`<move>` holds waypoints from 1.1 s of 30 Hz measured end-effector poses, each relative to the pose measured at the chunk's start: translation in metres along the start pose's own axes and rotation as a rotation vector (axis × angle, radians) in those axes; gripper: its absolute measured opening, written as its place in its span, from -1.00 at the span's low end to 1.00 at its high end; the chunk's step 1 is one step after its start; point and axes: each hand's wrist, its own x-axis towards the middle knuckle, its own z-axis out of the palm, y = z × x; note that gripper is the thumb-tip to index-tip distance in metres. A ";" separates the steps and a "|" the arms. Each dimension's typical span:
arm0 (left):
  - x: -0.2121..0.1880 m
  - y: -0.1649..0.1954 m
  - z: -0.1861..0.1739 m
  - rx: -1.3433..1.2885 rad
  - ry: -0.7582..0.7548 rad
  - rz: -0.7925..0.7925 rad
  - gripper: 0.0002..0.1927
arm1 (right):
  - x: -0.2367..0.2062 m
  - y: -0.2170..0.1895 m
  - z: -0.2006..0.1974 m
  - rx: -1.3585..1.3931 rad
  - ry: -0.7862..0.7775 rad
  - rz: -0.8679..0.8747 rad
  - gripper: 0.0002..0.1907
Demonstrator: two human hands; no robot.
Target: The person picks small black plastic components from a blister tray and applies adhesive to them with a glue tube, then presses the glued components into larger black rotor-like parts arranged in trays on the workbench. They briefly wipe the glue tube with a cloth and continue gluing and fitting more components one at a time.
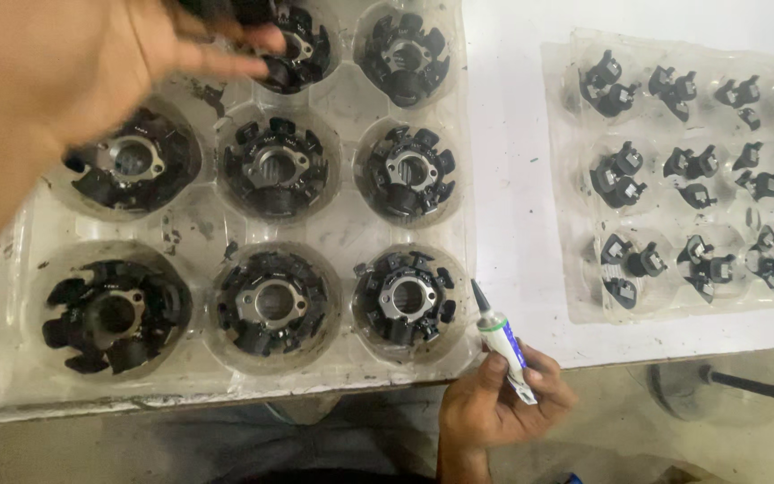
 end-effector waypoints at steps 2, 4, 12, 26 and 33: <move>-0.047 -0.003 0.017 -0.184 -0.036 0.028 -0.50 | 0.001 -0.009 0.003 0.051 -0.034 0.051 -0.64; -0.100 -0.012 0.043 -0.318 0.009 0.022 -0.44 | 0.002 -0.021 0.004 0.133 -0.027 0.040 -0.65; -0.176 -0.042 0.101 -1.139 0.375 0.009 -0.19 | -0.026 -0.094 0.004 0.398 -0.153 0.103 -0.63; -0.230 -0.040 0.118 -0.332 0.250 0.424 -0.63 | -0.044 -0.126 0.002 0.079 -0.434 -0.027 -0.57; -0.237 -0.038 0.119 -0.315 0.252 0.463 -0.67 | -0.040 -0.131 0.000 0.020 -0.589 -0.070 -0.53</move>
